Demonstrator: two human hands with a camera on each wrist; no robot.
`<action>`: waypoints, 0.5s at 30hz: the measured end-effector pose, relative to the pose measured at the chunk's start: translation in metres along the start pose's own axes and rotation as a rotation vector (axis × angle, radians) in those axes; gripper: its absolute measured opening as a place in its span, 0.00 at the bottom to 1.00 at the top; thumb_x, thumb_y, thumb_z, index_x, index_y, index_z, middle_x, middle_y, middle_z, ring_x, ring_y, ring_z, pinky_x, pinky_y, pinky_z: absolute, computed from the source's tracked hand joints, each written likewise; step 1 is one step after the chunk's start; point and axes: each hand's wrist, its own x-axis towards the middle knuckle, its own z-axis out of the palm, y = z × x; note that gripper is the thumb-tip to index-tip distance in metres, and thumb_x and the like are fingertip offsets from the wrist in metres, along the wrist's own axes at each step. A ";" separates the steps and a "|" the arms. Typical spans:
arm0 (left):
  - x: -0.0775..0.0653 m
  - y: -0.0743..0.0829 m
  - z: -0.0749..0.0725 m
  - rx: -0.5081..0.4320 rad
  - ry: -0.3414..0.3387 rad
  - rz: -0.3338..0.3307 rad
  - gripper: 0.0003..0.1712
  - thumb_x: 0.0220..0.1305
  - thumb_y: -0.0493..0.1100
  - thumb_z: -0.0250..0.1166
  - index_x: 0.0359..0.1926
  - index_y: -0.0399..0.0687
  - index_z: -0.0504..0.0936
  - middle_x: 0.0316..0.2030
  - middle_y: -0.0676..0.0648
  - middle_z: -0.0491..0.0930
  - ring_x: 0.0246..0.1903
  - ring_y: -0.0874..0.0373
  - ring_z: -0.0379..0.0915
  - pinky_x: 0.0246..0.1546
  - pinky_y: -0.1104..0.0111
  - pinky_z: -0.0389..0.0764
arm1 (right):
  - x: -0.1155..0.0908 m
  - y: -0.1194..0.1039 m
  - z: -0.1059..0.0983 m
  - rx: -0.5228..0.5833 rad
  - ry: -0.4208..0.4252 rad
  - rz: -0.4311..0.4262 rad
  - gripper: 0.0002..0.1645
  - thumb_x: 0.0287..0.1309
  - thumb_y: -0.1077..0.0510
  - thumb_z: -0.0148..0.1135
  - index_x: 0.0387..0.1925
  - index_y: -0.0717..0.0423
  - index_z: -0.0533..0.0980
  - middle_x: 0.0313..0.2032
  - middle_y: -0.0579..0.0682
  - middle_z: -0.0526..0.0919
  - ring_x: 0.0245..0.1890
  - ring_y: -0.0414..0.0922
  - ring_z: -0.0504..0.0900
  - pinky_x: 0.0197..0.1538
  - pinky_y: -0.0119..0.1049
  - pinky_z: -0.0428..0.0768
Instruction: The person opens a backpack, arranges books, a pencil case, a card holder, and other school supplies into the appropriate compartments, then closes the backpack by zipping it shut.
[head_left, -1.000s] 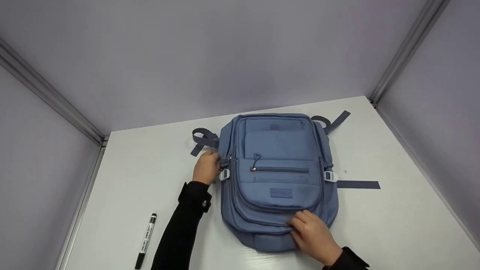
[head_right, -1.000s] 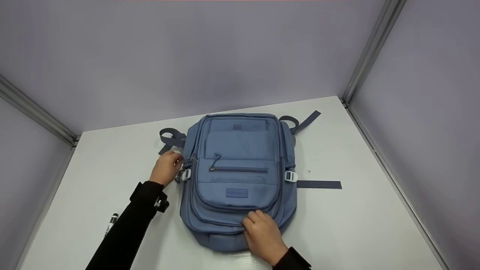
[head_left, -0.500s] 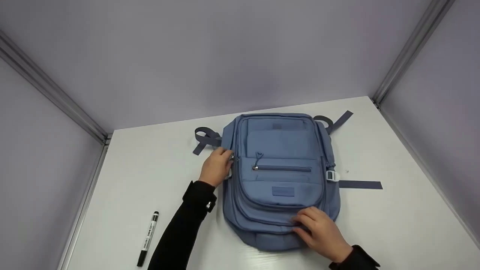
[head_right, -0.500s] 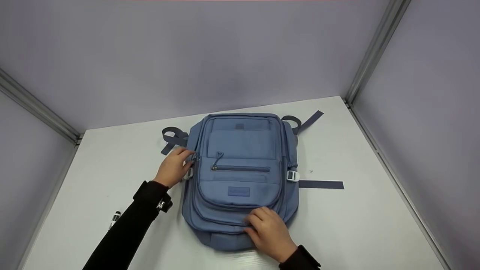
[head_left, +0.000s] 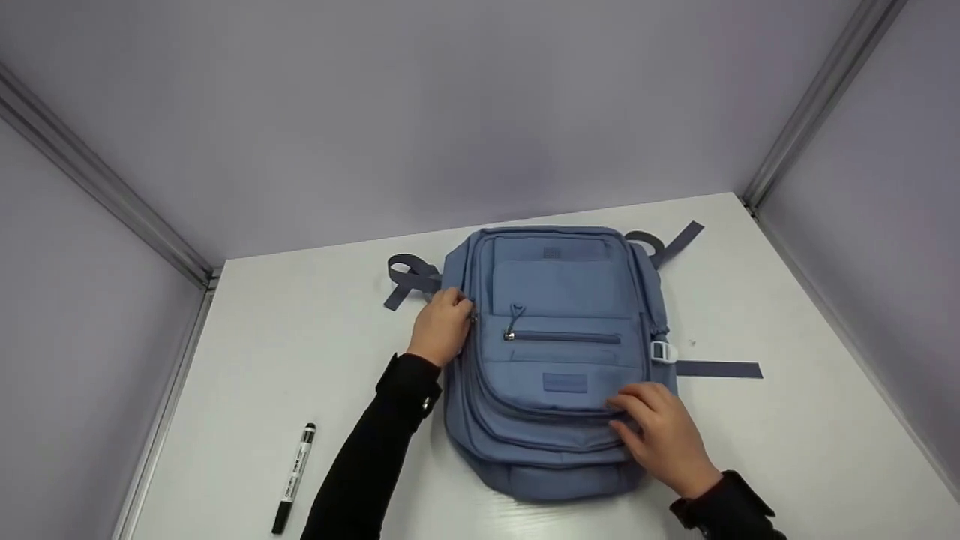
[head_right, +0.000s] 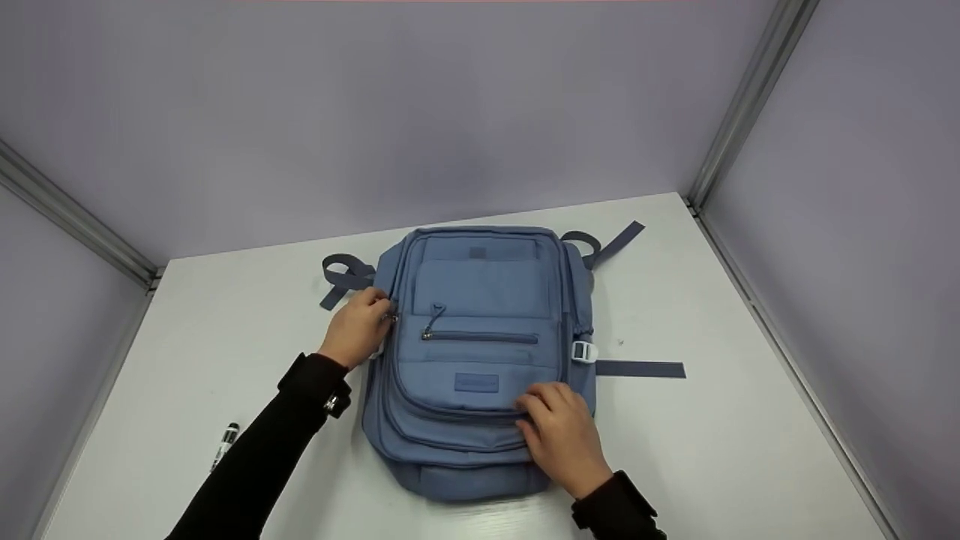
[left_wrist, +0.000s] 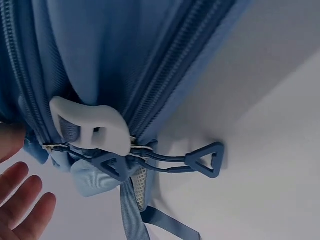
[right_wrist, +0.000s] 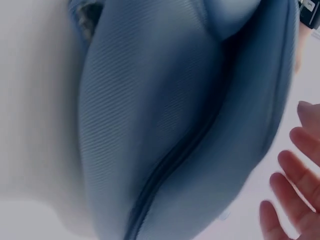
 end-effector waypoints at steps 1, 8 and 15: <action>-0.002 -0.001 0.000 -0.001 0.001 0.008 0.04 0.56 0.34 0.69 0.34 0.39 0.84 0.36 0.41 0.79 0.37 0.46 0.77 0.38 0.57 0.81 | -0.001 0.001 0.001 -0.012 -0.012 0.013 0.24 0.38 0.63 0.81 0.41 0.53 0.82 0.43 0.51 0.81 0.45 0.49 0.79 0.49 0.44 0.78; -0.015 -0.003 -0.001 -0.003 0.017 0.035 0.08 0.54 0.35 0.69 0.32 0.41 0.77 0.27 0.41 0.83 0.29 0.44 0.76 0.32 0.56 0.76 | -0.005 0.005 0.008 -0.043 -0.053 0.072 0.26 0.38 0.62 0.81 0.44 0.53 0.83 0.47 0.55 0.82 0.49 0.53 0.79 0.51 0.48 0.79; -0.030 0.004 -0.008 -0.074 0.032 -0.064 0.08 0.60 0.38 0.69 0.32 0.41 0.78 0.22 0.42 0.83 0.23 0.45 0.80 0.26 0.55 0.77 | -0.006 0.008 0.013 -0.035 0.007 0.030 0.22 0.35 0.64 0.82 0.37 0.52 0.84 0.41 0.51 0.83 0.44 0.48 0.80 0.47 0.42 0.80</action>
